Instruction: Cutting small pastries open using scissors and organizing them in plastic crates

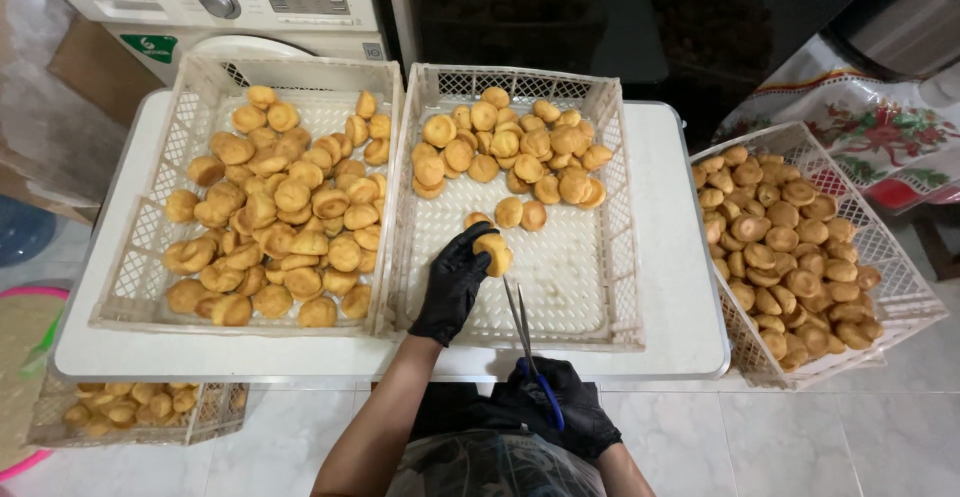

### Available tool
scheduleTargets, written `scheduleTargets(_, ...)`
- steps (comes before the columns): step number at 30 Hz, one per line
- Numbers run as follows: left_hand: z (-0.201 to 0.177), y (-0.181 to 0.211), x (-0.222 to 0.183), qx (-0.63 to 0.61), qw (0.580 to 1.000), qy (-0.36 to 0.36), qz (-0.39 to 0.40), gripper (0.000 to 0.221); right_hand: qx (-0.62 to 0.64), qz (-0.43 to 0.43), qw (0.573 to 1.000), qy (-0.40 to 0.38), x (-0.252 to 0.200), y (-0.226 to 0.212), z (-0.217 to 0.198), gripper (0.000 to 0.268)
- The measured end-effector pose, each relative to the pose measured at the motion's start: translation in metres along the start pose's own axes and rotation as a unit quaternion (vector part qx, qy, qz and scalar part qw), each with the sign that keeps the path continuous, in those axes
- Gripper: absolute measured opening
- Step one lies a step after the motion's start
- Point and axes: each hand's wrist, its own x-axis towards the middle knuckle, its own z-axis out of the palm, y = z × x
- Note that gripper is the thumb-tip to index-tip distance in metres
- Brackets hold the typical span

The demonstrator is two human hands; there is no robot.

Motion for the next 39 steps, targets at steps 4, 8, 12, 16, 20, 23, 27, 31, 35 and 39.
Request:
scheduleTargets(4,0.005,0.013,-0.004,0.059,0.998,-0.017,-0.017,0.048,-0.035,0.103,0.994,-0.026,-0.007,-0.054,-0.017,0.034)
scheduleTargets(8,0.022,0.040,-0.018,0.070,0.989,-0.104,-0.072,0.055,0.019,-0.032,0.999,-0.039,-0.001,-0.050,-0.017,0.014)
scheduleTargets(12,0.027,0.038,-0.028,0.221,0.953,-0.201,-0.041,0.042,0.074,-0.014,0.996,-0.043,0.003,-0.053,-0.013,0.017)
scheduleTargets(16,0.017,0.025,-0.030,0.051,0.974,-0.135,-0.177,0.049,0.002,-0.055,0.998,-0.016,0.007,-0.034,-0.006,0.015)
scheduleTargets(20,0.009,0.034,-0.025,0.141,0.965,-0.146,-0.166,0.044,0.045,-0.014,0.999,0.003,0.008,-0.018,-0.004,0.013)
scheduleTargets(23,-0.024,-0.001,0.015,-0.016,0.995,-0.093,-0.044,0.041,0.224,-0.028,0.974,0.021,0.007,-0.021,0.001,0.035)
scheduleTargets(27,-0.010,0.042,0.043,-0.359,0.909,-0.187,-0.098,0.065,0.352,0.100,0.929,0.052,0.020,0.003,0.008,0.035)
scheduleTargets(31,0.023,0.022,0.047,0.112,0.968,-0.202,-0.099,0.087,0.274,0.006,0.962,0.005,0.021,0.001,0.002,0.011)
scheduleTargets(35,-0.022,-0.049,0.058,0.743,0.562,-0.297,0.210,0.068,0.164,0.015,0.986,0.035,0.024,0.014,0.005,0.016)
scheduleTargets(39,-0.049,-0.084,0.052,0.796,0.522,-0.289,0.101,0.068,0.148,0.022,0.989,0.009,0.014,-0.024,-0.009,0.009)
